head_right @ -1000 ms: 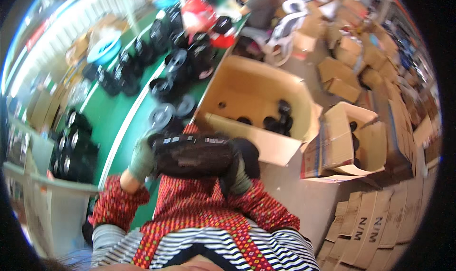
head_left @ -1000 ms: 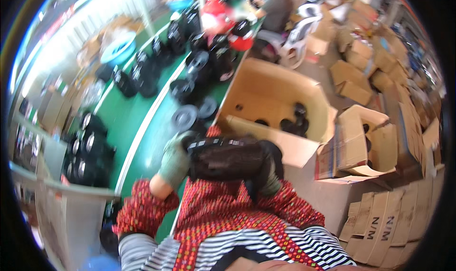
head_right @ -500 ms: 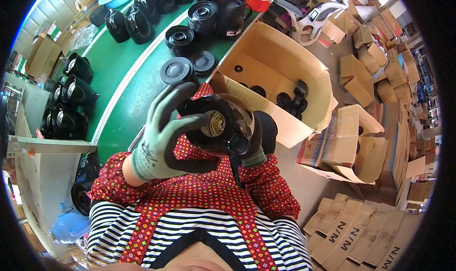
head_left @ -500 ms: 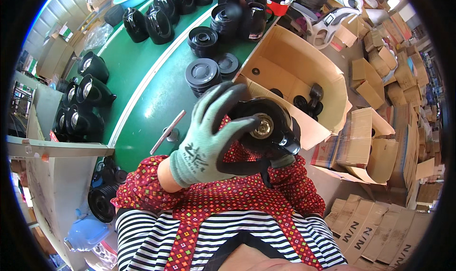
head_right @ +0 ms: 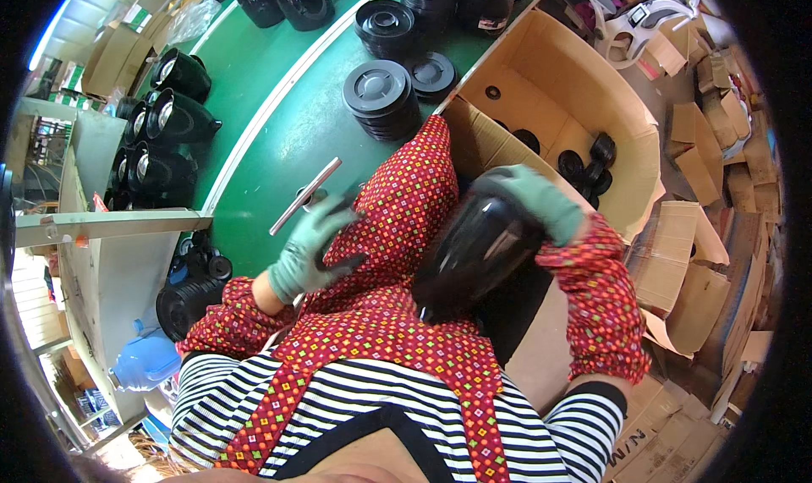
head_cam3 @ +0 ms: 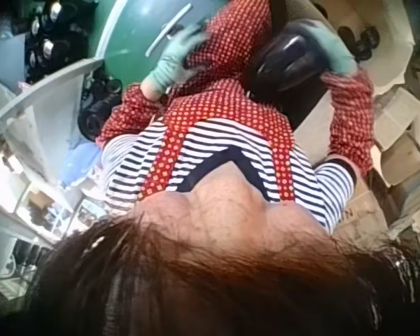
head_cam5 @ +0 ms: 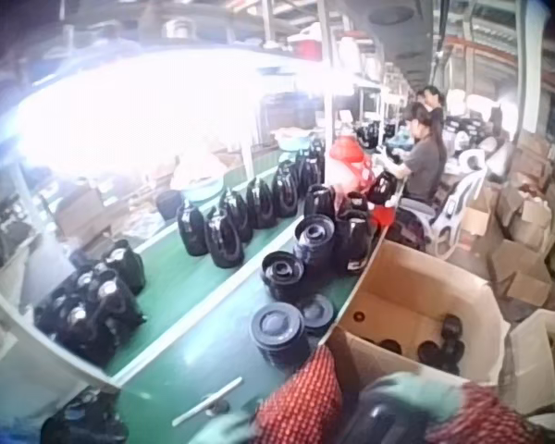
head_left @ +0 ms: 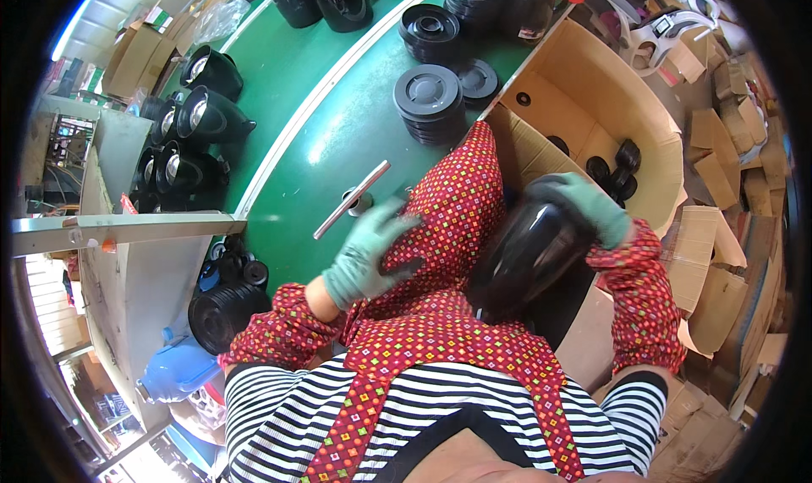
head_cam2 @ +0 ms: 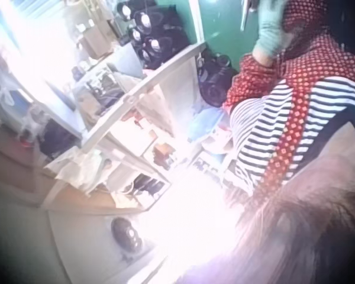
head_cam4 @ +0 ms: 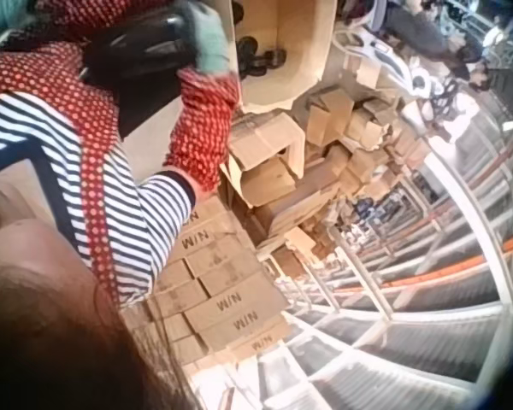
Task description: The person repeatedly picks up black kettle bodies from a green workbench, inserts a metal spout into the opening, and secures a black lid on top. The assembled kettles are placed back on the bench. The person handles multiple kettles one at a time throughout the clip.
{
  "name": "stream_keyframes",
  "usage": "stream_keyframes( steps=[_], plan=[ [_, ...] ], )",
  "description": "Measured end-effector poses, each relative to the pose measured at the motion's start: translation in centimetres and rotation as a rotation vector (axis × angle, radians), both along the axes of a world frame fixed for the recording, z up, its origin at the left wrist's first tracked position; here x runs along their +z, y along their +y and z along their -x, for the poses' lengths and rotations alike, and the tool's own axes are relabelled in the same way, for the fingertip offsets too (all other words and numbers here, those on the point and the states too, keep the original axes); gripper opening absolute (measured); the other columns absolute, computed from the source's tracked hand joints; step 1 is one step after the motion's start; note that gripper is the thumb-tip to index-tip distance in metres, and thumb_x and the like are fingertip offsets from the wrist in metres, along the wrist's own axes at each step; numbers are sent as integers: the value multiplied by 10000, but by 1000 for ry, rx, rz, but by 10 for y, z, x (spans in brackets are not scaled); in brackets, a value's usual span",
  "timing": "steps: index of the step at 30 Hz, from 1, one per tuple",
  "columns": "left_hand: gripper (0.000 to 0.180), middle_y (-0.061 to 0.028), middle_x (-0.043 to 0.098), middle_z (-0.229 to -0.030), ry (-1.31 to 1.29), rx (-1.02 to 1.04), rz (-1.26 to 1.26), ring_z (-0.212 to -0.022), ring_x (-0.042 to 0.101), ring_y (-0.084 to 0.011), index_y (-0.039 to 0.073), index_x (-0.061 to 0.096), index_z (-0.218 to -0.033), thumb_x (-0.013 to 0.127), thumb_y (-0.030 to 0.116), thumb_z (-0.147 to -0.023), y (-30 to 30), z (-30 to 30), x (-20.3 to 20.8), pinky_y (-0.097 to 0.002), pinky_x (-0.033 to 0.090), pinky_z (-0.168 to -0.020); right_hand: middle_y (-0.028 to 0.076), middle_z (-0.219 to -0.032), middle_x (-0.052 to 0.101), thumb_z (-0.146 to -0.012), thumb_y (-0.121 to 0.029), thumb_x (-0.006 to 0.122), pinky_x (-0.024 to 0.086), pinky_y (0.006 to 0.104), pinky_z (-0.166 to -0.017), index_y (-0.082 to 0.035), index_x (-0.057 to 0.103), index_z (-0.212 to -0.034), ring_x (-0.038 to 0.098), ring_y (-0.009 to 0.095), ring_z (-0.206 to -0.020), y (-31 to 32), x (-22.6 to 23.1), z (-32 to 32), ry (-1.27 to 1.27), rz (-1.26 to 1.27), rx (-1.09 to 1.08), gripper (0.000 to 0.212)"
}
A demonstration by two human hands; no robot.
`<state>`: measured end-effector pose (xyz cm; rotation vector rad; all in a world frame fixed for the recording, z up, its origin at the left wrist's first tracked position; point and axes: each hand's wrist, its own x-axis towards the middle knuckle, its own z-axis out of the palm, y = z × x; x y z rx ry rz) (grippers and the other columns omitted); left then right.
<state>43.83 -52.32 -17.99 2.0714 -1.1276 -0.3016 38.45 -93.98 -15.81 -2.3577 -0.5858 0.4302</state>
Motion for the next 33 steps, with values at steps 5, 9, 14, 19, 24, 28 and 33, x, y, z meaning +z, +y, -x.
stream_keyframes(
  steps=[5,9,14,19,24,28,33],
  plan=[
    [1125,-296,396,-1565,-97,419,-547,-1364,490,-489,168,223,-1675,899,252,-779,79,-48,-55,-505,448,-1131,233,-1189,736,-1058,-580,379,521,514,-1008,-69,751,-1181,688,435,-1124,61,-4,-46,234,391,-205,644],
    [877,-258,580,-1446,121,328,-439,-1226,652,-413,155,358,-1648,797,131,-890,109,-59,-73,-428,551,-990,236,-1061,743,-1054,-461,419,548,527,-903,-60,742,-1042,709,434,-1006,62,-6,-45,51,279,-41,514],
    [571,-133,673,-1424,735,555,-5,-1160,644,-144,-27,538,-1519,672,-18,-965,43,-61,-4,-279,521,-955,219,-1167,708,-1016,-268,575,517,506,-949,-71,712,-1147,669,423,-1068,60,-13,-13,-93,-81,-451,273],
    [566,-183,699,-1370,461,275,-71,-1110,715,-235,-6,582,-1488,669,-62,-932,-41,-66,97,-340,552,-925,183,-1473,599,-926,-218,607,343,546,-1204,-112,655,-1440,522,427,-1384,52,39,-57,-752,-197,-333,528],
    [770,-214,704,-1151,349,-290,-17,-894,744,-292,-61,555,-1481,837,152,-797,-127,-93,133,-350,586,-788,136,-1298,642,-871,-161,748,427,508,-1148,-84,665,-1365,610,358,-1243,21,21,-74,-501,-299,-178,507],
    [764,-252,688,-1293,123,-567,90,-1098,712,-361,-80,608,-1410,847,350,-826,-173,-113,120,-433,569,-901,154,-1275,631,-958,-83,696,507,430,-1055,2,630,-1353,639,321,-1176,7,-58,-66,-557,-589,-154,409],
    [527,-173,630,-1175,-56,-624,174,-1166,603,-405,110,798,-1213,847,335,-739,-209,-97,108,-565,483,-977,169,-1290,616,-995,-85,669,530,423,-1012,15,639,-1344,639,334,-1165,16,-109,-46,-482,-748,-260,364]
  ],
)
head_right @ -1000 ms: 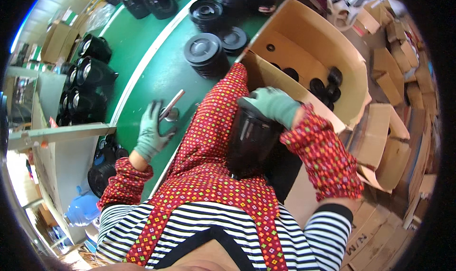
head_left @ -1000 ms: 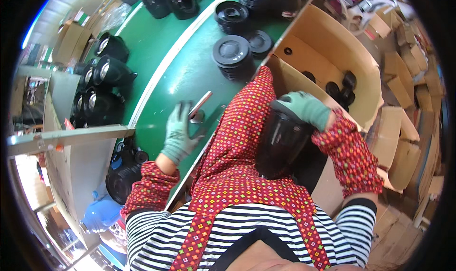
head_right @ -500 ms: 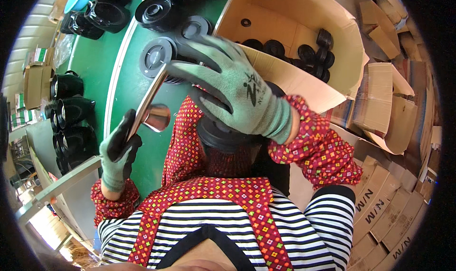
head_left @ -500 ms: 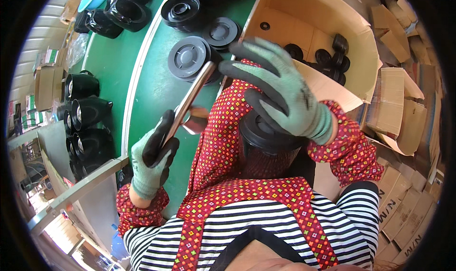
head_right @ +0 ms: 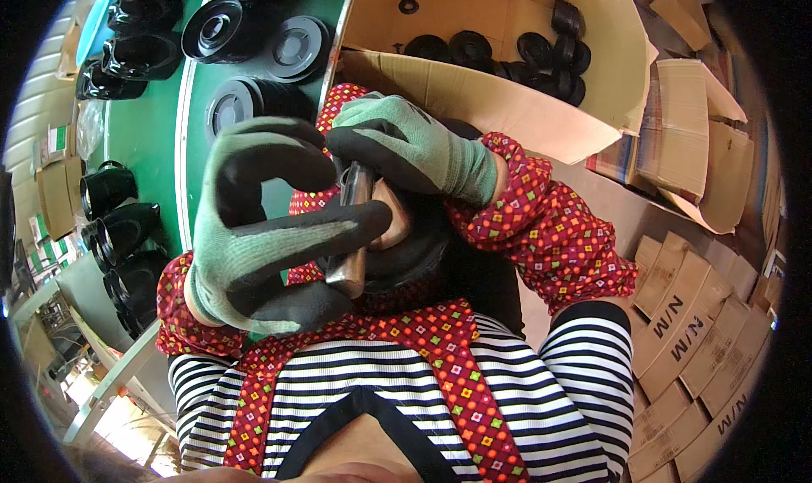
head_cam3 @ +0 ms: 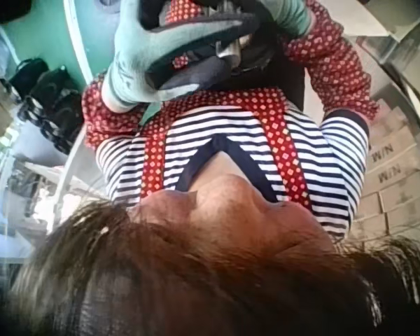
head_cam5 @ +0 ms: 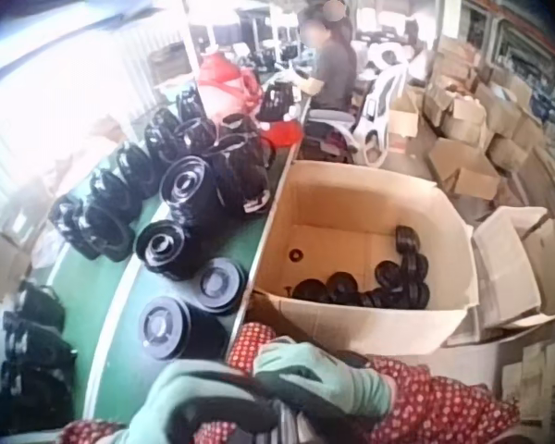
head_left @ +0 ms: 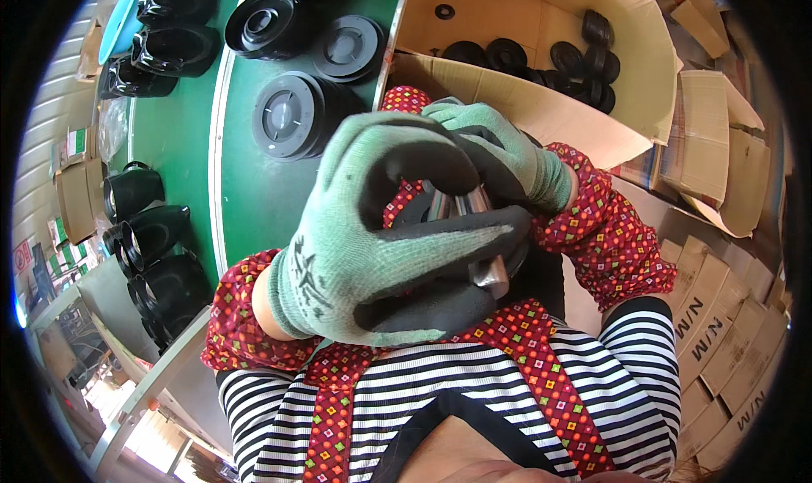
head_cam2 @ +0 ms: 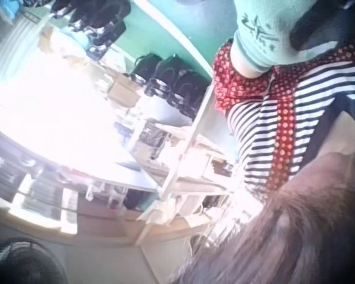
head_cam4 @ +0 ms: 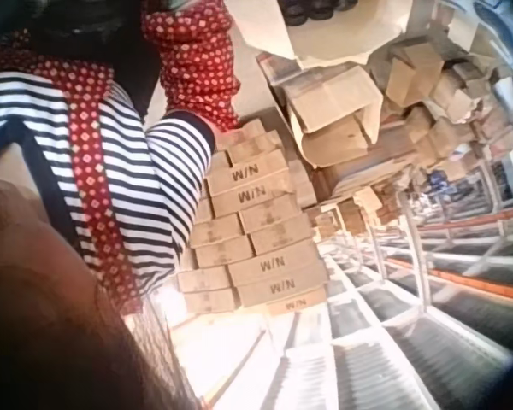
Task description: The person repeatedly picks up black kettle bodies from a green workbench, inserts a metal spout into the opening, and secures a black lid on top. The assembled kettles are placed back on the bench. The person handles multiple kettles one at a time throughout the clip.
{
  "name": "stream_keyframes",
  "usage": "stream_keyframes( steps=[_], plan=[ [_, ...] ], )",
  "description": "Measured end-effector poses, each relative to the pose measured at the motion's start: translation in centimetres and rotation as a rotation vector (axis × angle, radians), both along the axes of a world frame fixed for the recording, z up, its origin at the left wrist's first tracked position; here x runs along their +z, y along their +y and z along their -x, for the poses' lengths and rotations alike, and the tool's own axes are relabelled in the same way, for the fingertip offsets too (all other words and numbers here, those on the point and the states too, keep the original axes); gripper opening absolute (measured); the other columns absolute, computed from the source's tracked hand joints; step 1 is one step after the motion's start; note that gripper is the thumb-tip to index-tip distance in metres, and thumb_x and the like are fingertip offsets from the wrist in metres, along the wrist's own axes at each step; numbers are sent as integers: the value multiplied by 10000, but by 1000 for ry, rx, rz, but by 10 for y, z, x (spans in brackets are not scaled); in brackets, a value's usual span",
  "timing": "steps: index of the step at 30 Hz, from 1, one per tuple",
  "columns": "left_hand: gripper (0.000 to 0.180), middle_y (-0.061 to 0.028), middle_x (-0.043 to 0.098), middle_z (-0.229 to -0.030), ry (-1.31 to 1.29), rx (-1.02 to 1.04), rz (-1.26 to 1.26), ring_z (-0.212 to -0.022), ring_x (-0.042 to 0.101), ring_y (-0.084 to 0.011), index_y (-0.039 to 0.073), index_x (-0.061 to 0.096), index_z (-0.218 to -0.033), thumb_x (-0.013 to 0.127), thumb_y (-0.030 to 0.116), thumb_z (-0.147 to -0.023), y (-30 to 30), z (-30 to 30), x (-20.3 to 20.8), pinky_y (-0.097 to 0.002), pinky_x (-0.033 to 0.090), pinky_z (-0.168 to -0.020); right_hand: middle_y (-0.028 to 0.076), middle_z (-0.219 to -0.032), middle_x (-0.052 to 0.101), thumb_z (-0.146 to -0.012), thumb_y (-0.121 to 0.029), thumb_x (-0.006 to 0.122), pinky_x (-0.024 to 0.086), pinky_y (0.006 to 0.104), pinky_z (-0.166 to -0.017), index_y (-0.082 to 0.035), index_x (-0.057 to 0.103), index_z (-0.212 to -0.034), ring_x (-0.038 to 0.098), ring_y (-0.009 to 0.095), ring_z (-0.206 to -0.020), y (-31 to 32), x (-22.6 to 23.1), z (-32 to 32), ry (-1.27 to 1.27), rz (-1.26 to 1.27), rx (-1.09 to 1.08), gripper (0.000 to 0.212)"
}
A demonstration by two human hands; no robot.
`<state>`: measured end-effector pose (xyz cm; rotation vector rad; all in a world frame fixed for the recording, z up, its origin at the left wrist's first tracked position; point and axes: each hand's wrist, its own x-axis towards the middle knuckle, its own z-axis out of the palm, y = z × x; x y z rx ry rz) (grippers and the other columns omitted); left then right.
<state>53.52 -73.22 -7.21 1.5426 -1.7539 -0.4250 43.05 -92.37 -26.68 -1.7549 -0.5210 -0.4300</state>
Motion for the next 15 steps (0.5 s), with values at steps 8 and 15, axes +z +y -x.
stream_keyframes(
  steps=[8,15],
  plan=[
    [408,-239,705,-902,667,-291,386,-841,662,-374,-84,689,-1010,516,284,-1038,-11,12,-65,-576,524,-816,198,-1271,630,-954,-184,673,473,523,-1045,7,663,-1273,623,397,-1147,1,40,26,17,249,-197,372],
    [488,-147,635,-1213,375,-147,-99,-1177,585,-389,91,712,-1206,728,380,-813,-21,50,-21,-581,379,-1105,206,-1368,592,-1017,-169,634,414,502,-1157,10,599,-1326,568,400,-1289,3,4,21,37,-42,27,359]
  ],
)
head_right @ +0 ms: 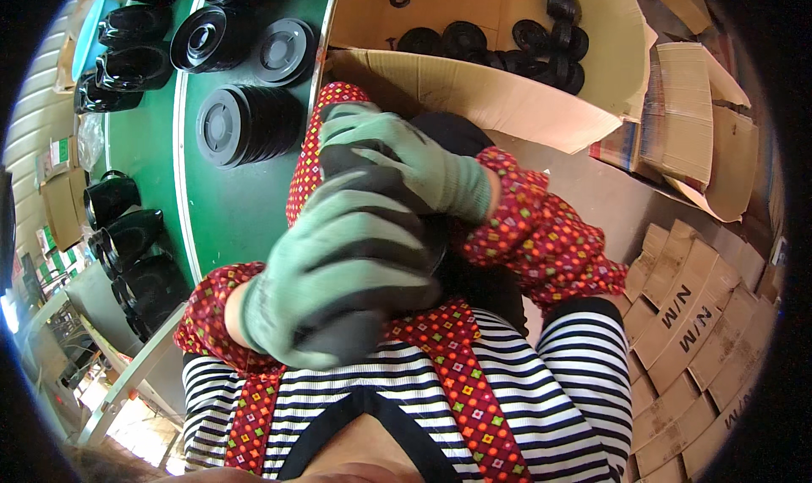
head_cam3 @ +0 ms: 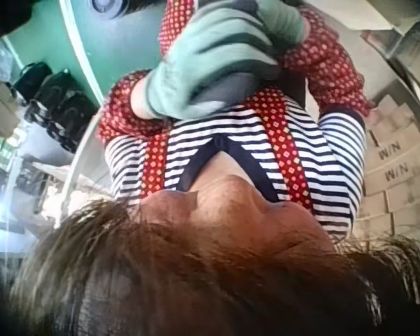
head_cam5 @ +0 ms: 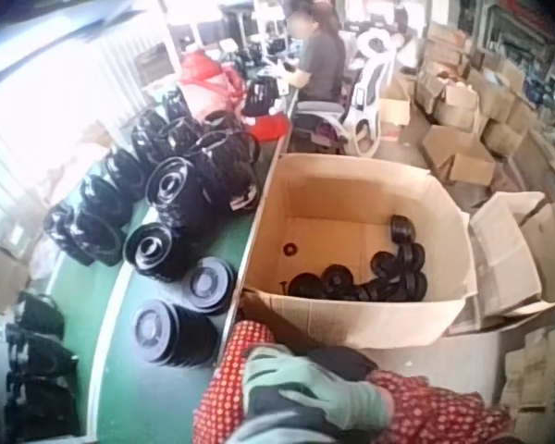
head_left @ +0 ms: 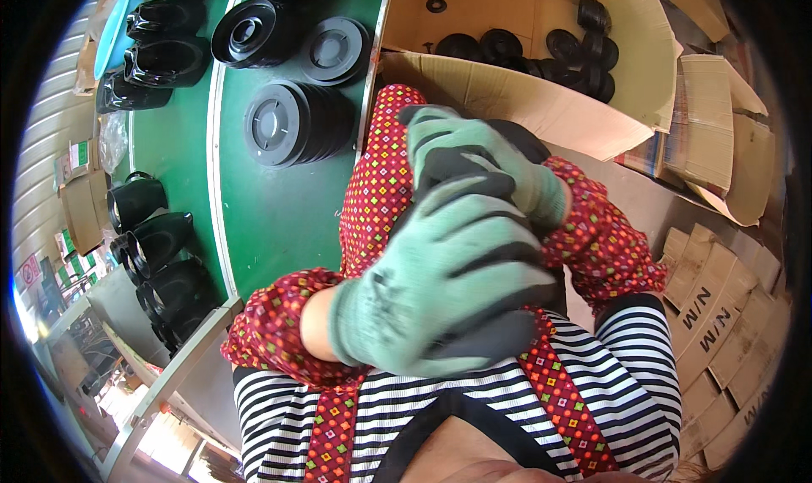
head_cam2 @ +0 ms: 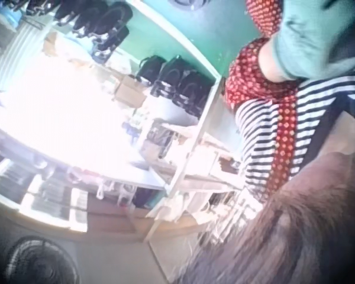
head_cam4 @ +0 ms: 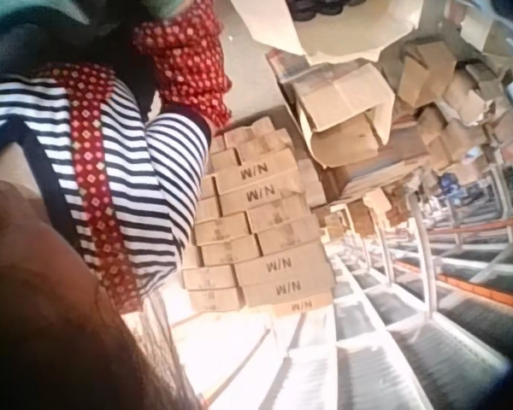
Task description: The person repeatedly picks up black kettle bodies from a green workbench, inserts a metal spout into the opening, and secures a black lid on top. The assembled kettles are placed back on the bench. The person handles multiple kettles one at a time throughout the clip.
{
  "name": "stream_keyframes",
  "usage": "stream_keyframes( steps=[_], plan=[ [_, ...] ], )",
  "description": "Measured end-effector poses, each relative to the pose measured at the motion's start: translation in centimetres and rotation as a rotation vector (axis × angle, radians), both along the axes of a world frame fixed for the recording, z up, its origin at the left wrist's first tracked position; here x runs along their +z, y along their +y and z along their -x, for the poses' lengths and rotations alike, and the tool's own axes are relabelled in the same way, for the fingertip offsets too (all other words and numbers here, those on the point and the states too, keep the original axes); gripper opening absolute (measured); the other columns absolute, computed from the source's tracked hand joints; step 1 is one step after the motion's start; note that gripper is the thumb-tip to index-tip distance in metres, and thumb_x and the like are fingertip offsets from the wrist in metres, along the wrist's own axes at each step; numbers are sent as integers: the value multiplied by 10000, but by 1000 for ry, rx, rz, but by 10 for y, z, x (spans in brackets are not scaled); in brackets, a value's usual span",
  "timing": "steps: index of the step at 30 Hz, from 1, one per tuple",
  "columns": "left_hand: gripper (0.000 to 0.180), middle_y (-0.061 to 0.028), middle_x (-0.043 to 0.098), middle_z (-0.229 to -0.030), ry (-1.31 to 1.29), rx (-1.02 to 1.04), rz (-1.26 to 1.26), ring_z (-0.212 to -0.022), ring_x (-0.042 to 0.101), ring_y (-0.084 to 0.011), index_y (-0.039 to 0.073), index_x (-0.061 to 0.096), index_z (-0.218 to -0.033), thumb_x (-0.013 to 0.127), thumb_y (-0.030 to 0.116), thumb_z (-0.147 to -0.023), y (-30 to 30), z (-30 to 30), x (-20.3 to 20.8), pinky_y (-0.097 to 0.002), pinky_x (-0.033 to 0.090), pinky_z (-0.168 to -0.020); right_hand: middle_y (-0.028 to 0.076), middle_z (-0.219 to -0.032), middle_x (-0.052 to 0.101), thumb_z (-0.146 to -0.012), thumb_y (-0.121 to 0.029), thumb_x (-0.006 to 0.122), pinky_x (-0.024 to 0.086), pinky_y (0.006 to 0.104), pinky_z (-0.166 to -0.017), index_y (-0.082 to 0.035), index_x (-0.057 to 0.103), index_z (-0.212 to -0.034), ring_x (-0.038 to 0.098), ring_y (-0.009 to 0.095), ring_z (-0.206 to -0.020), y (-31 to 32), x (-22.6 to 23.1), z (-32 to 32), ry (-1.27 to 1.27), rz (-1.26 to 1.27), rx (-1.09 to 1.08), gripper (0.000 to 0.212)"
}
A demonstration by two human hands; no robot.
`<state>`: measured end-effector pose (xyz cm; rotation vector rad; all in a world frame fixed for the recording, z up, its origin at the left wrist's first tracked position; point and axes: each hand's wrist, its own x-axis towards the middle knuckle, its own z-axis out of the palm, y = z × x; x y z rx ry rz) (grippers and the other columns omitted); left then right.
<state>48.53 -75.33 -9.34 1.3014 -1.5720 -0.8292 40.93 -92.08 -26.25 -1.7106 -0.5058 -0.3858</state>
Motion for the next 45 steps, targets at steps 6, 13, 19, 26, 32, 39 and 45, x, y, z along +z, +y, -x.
stream_keyframes(
  steps=[6,13,19,26,32,39,45],
  plan=[
    [383,-128,673,-1067,-71,77,23,-1024,637,-366,64,749,-1076,700,363,-842,-13,6,-7,-512,468,-986,202,-1420,536,-1002,-116,658,395,515,-1209,13,556,-1389,533,405,-1354,7,-14,-9,-88,63,63,421],
    [330,-92,690,-957,172,-71,180,-908,652,-340,82,789,-951,688,395,-934,6,-10,-25,-511,496,-877,218,-1406,556,-1062,-187,579,319,544,-1237,-12,590,-1352,529,434,-1327,14,29,14,8,-39,-158,339],
    [450,-142,640,-1125,111,-56,53,-1021,601,-376,89,721,-1122,755,401,-799,-8,-1,-22,-537,443,-942,192,-1377,575,-973,-171,708,409,537,-1182,10,661,-1284,536,415,-1329,2,7,3,-45,107,-25,363],
    [372,-125,671,-805,799,-251,415,-833,650,-338,49,724,-745,633,327,-975,22,-42,-74,-545,494,-910,127,-941,661,-857,-390,738,456,463,-875,-89,708,-1069,639,336,-961,1,109,32,311,576,-333,369],
    [456,-293,638,-1289,343,315,-147,-1224,647,-426,-67,693,-1180,563,351,-1054,33,-40,29,-524,489,-1082,122,-978,615,-792,-346,802,452,451,-883,-96,638,-1118,628,338,-964,-24,118,26,409,582,-60,442],
    [845,-360,633,-1247,-475,181,-792,-1014,699,-491,-111,244,-1588,679,267,-969,-4,-9,50,-489,580,-884,152,-1070,695,-758,-437,833,492,458,-897,-82,667,-1208,671,334,-985,-5,113,28,382,610,-186,596],
    [556,-267,733,-1070,-296,135,-608,-957,734,-431,-9,522,-1482,647,181,-975,-2,-55,1,-453,576,-829,134,-970,611,-823,-499,780,447,480,-835,-32,650,-1209,606,315,-905,21,133,40,452,758,-490,620]
  ],
)
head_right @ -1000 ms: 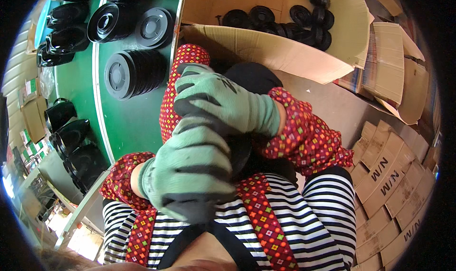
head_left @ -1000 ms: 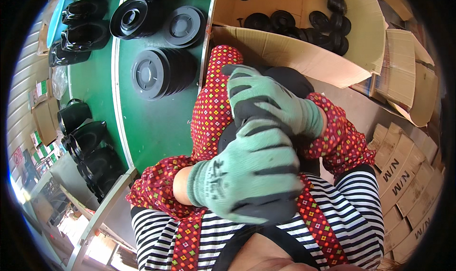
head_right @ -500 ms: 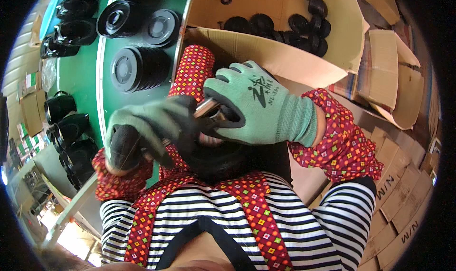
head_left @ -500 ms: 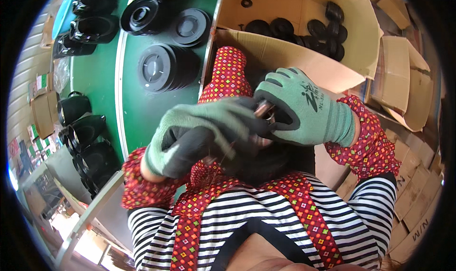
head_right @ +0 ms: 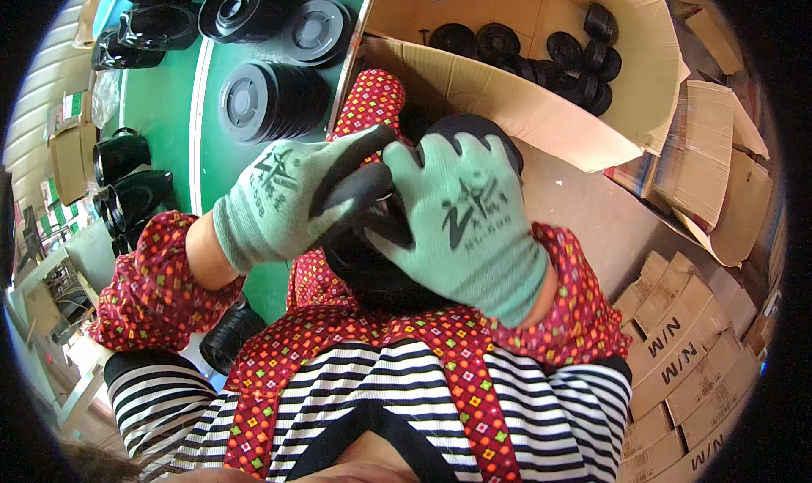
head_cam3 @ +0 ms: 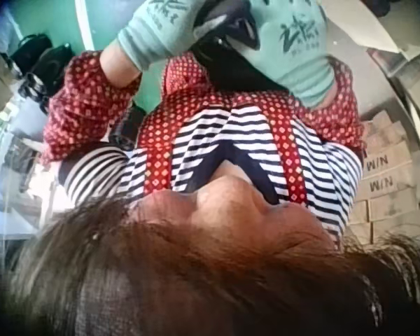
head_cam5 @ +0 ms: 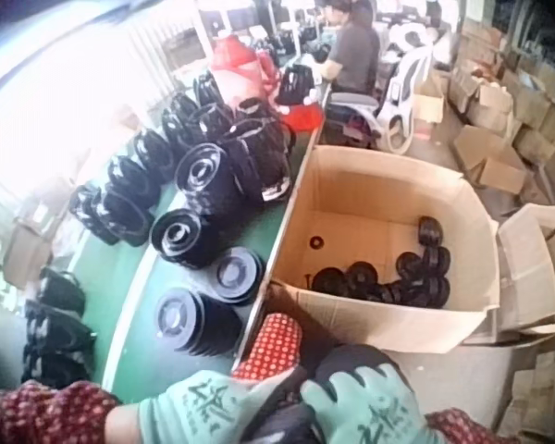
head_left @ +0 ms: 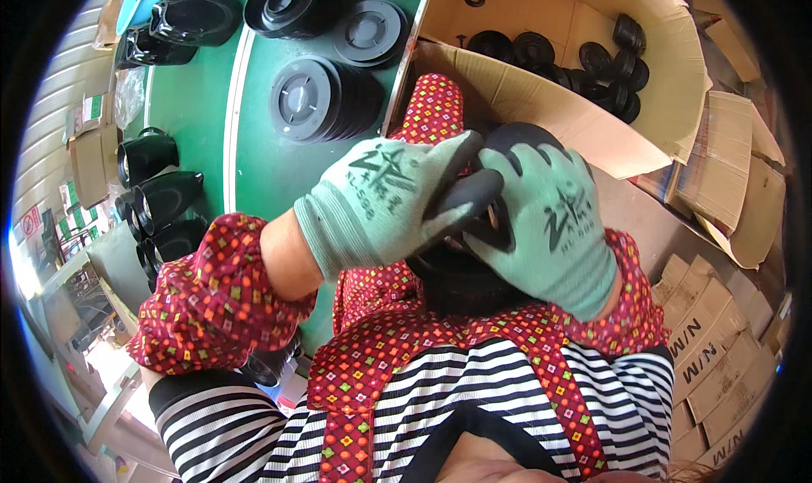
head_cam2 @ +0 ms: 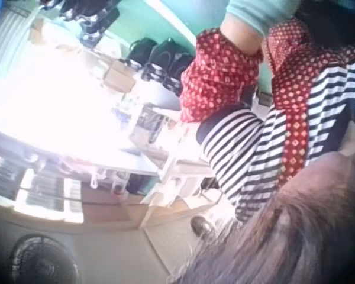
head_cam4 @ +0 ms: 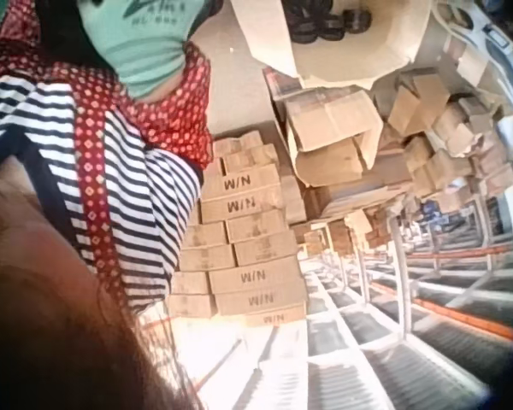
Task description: The person repeatedly picks up black kettle bodies from a green workbench, inserts a metal spout into the opening, and secures a black lid on top. The assembled kettles are placed back on the bench. The person handles multiple kettles one at a time throughout the clip.
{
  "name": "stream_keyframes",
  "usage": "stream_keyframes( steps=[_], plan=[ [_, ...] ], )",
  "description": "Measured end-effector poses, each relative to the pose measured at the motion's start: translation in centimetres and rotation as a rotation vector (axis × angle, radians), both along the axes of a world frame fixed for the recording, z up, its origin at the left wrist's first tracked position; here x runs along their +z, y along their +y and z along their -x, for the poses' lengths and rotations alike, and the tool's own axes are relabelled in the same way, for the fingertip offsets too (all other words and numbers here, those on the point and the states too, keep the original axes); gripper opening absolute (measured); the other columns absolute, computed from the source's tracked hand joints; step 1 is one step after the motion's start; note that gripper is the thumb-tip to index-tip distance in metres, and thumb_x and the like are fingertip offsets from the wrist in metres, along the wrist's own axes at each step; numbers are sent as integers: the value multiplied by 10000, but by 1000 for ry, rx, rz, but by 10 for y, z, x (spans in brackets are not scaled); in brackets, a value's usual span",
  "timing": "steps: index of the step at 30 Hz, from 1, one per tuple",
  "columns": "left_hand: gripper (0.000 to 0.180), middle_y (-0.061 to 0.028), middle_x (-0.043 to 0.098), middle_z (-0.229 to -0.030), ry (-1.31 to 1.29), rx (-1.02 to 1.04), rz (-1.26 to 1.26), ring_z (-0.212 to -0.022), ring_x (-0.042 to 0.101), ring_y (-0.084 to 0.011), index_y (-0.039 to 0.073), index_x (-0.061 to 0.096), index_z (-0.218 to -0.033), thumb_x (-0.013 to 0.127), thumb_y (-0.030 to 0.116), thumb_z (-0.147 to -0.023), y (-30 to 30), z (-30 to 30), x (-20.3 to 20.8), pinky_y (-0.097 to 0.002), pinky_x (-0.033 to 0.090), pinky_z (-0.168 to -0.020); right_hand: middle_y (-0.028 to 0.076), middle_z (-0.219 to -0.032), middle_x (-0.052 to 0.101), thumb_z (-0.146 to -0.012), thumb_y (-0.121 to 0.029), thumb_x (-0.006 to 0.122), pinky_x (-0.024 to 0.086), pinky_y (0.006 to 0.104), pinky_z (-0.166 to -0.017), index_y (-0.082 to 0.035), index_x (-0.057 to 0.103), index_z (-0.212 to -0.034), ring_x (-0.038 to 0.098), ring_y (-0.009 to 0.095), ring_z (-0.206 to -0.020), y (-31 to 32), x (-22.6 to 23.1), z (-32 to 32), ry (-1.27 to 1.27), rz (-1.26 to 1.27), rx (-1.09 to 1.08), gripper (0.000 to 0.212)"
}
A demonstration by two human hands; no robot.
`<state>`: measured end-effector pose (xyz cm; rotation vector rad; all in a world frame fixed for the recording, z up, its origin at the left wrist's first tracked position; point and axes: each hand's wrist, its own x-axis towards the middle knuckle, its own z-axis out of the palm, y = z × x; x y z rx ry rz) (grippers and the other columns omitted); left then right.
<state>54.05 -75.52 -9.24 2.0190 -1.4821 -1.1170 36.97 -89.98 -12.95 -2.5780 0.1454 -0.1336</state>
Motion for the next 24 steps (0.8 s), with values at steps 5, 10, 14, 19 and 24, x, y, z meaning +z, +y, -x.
stream_keyframes(
  steps=[5,10,14,19,24],
  plan=[
    [446,-207,764,-985,135,-75,208,-875,765,-388,35,610,-1408,628,122,-971,-4,-22,-48,-417,595,-784,116,-943,571,-914,-413,708,447,457,-758,-2,663,-1313,578,288,-830,-3,26,4,117,102,20,574],
    [426,-195,758,-946,106,-148,354,-830,751,-395,55,665,-1333,672,175,-924,-15,-28,-74,-418,608,-778,150,-1099,609,-841,-266,748,499,472,-795,-26,631,-1320,622,330,-936,-2,41,7,286,142,25,548],
    [394,-189,759,-1013,66,-129,423,-879,746,-394,62,680,-1304,683,207,-938,-13,-25,-85,-416,601,-798,141,-1088,621,-844,-259,742,499,461,-793,-38,658,-1287,629,324,-927,9,40,9,245,205,-39,502],
    [305,-208,758,-1053,-93,-20,488,-919,764,-351,22,694,-1274,668,93,-979,4,-18,-53,-376,591,-823,174,-1225,671,-870,-279,726,452,497,-1036,-8,640,-1363,626,357,-1133,-2,30,11,-135,158,18,570],
    [253,-189,779,-1031,-187,461,595,-927,765,-244,-37,712,-1236,669,37,-998,85,-5,-53,-344,582,-853,200,-1464,574,-769,-308,865,319,561,-1220,-56,611,-1441,514,436,-1376,11,23,44,-330,-124,74,762]
  ],
)
